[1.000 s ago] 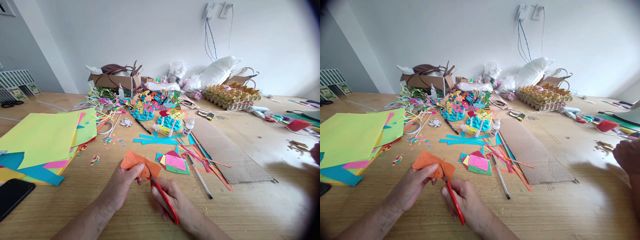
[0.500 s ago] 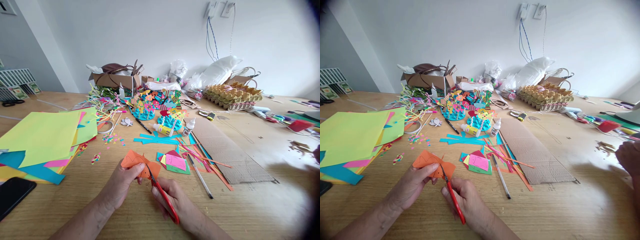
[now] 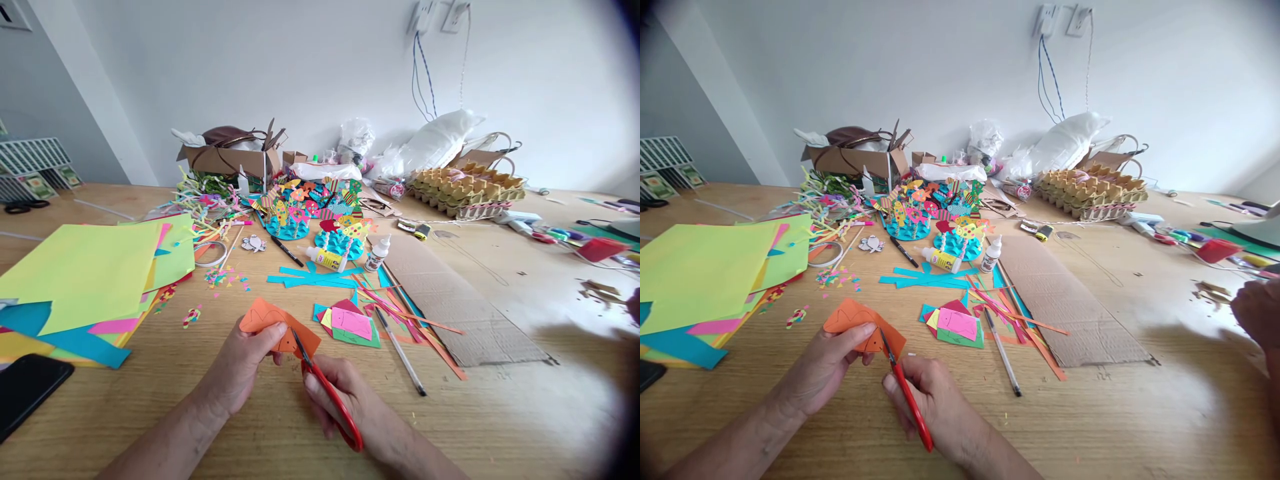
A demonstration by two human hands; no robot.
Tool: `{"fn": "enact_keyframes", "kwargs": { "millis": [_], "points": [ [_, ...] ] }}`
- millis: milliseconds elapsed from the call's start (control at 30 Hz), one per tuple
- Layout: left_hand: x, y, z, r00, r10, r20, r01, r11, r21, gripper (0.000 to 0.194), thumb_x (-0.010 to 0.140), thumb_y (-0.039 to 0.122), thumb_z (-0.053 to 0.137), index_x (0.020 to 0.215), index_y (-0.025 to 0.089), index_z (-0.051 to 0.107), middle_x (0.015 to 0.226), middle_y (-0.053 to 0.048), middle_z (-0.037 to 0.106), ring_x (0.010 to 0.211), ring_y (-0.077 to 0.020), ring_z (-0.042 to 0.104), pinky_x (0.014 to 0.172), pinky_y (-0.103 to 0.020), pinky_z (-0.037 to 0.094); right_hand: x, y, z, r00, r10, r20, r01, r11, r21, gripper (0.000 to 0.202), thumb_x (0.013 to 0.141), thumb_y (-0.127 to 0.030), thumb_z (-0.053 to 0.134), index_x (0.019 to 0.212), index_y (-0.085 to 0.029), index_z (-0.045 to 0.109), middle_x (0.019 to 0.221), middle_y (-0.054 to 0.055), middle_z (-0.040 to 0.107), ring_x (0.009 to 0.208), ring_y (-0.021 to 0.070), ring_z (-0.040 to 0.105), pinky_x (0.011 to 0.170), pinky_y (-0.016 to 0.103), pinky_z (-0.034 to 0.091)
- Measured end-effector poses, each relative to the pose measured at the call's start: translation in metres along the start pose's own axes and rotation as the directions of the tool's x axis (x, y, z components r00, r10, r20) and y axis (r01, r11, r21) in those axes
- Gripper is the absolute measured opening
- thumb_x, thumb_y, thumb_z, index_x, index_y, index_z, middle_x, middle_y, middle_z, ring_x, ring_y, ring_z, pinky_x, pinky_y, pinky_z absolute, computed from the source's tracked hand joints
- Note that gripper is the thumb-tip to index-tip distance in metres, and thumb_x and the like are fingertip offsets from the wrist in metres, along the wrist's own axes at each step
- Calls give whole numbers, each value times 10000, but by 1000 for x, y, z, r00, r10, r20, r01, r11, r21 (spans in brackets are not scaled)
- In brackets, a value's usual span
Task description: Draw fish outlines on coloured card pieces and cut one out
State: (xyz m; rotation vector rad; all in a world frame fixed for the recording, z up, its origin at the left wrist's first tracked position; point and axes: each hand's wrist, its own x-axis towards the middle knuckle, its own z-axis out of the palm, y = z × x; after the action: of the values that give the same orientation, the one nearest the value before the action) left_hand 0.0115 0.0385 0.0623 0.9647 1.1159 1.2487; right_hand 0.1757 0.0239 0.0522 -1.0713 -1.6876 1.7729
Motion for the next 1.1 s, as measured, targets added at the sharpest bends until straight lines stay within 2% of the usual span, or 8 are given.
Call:
{"fn": "enact_keyframes", "kwargs": {
  "millis": [233,467,1100],
  "points": [
    [-4,2,2,998,-39,39,38,999,28,213,644,346,679,626,159,580,616,-9,576,551,-136,497,481,-235,406,1,-4,1,999,44,-4,-44,999,3,544,773,-726,444,728,-186,482,437,-86,367,372,70,342,380,182,274],
    [-4,0,3,996,-55,68,55,998,12,224,658,355,671,616,163,563,608,-8,562,547,-134,484,484,-235,398,0,-4,2,1000,24,3,-24,1000,2,561,806,-691,431,869,-153,578,429,-91,362,365,72,340,377,175,280],
    [-3,1,1,995,-65,73,67,998,-20,251,647,381,691,638,162,569,627,-6,573,553,-137,503,481,-234,395,2,9,0,999,-7,-38,6,1000,-28,512,816,-666,489,627,-194,423,420,-87,376,332,48,335,324,155,243]
  ]
}}
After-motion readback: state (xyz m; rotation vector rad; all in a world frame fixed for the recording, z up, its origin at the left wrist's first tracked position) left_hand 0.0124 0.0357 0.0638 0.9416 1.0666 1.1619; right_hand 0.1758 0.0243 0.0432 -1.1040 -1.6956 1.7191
